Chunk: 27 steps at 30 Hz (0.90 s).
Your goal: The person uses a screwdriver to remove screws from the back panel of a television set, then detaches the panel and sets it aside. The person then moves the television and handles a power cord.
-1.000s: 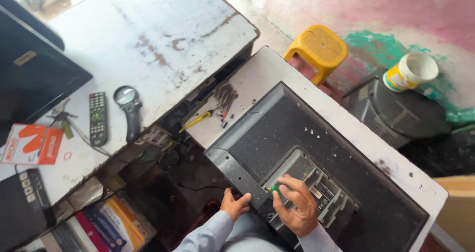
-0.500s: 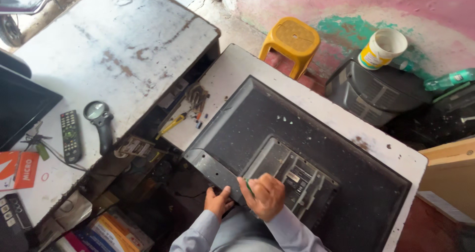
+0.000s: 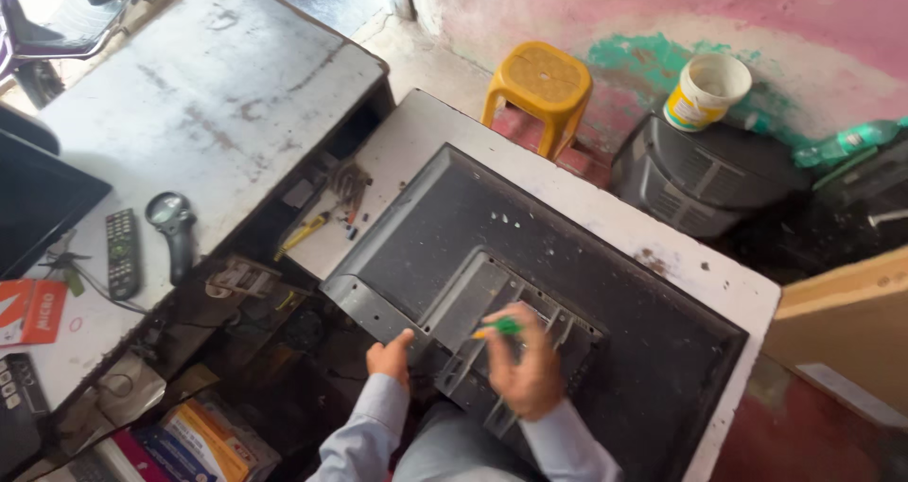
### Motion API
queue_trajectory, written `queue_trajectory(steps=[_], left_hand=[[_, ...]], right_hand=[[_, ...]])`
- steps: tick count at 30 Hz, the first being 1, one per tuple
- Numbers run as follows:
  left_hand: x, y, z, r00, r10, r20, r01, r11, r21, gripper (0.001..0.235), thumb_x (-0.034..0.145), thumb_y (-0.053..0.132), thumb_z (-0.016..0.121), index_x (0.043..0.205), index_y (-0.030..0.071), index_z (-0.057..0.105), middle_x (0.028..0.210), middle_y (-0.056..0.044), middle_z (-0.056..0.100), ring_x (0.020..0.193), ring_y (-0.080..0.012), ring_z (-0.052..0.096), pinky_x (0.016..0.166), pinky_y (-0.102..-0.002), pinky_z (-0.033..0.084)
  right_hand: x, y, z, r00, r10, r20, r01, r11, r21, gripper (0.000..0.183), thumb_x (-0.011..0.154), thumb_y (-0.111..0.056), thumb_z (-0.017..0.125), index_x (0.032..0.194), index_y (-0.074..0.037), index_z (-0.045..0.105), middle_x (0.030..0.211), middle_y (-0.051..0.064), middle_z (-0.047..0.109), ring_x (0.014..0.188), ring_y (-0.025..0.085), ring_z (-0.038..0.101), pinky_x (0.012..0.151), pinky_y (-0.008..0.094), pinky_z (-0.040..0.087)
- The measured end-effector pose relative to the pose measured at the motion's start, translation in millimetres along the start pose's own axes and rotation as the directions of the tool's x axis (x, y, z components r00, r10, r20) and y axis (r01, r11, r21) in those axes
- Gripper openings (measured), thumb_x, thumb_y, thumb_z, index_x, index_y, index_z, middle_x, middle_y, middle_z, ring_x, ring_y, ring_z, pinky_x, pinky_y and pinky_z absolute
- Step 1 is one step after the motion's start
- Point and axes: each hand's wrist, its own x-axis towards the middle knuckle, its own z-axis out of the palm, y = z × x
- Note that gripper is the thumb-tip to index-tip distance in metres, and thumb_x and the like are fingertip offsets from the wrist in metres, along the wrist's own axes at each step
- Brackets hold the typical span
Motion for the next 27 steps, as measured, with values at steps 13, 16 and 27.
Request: queue_trajectory(steps=[13,16,27], left_hand=[[-11.0,43.6,-20.5,0.98,-0.195,0.041,0.199,0.974,-0.111,0.042,0.09,0.01,0.076,0.128,0.0,0.061,0.125,-0.016,0.066,0.11,-0.0321,0.067,0.087,-0.057,0.058],[1.7,38.4,-24.3,0.988,-0.152,0.033,0.144,0.973,0.182,0.041,0.094,0.016,0.071,0.129,0.0,0.06,0.13,-0.017,0.063,0.113,-0.0329,0.064,0.088,-0.055,0.057],[-32.7,43.8,-15.3,0.721,0.683,-0.117,-0.553,0.668,0.498,0.089,0.075,0.002,0.081,0.142,0.001,0.023,0.14,-0.023,0.035,0.127,-0.0349,0.051,0.111,-0.044,0.046]], right_hand=[[-168.9,72.9,-294.6,0.388,0.358,-0.85,-0.349,0.91,0.224,0.069,0.113,0.004,0.065,0.165,-0.017,0.025,0.127,0.013,0.061,0.093,0.02,0.067,0.082,0.038,0.066],[-198.4,73.5,-294.6,0.334,0.392,-0.857,-0.411,0.879,0.242,0.065,0.111,0.002,0.061,0.166,-0.014,0.032,0.123,0.012,0.061,0.09,0.017,0.064,0.08,0.037,0.063],[-128.8,106.8,-203.2,0.806,0.533,-0.259,-0.592,0.728,-0.345,0.018,0.084,-0.014,0.078,0.098,-0.002,0.075,0.083,0.014,0.07,0.075,0.027,0.07,0.067,0.038,0.055]])
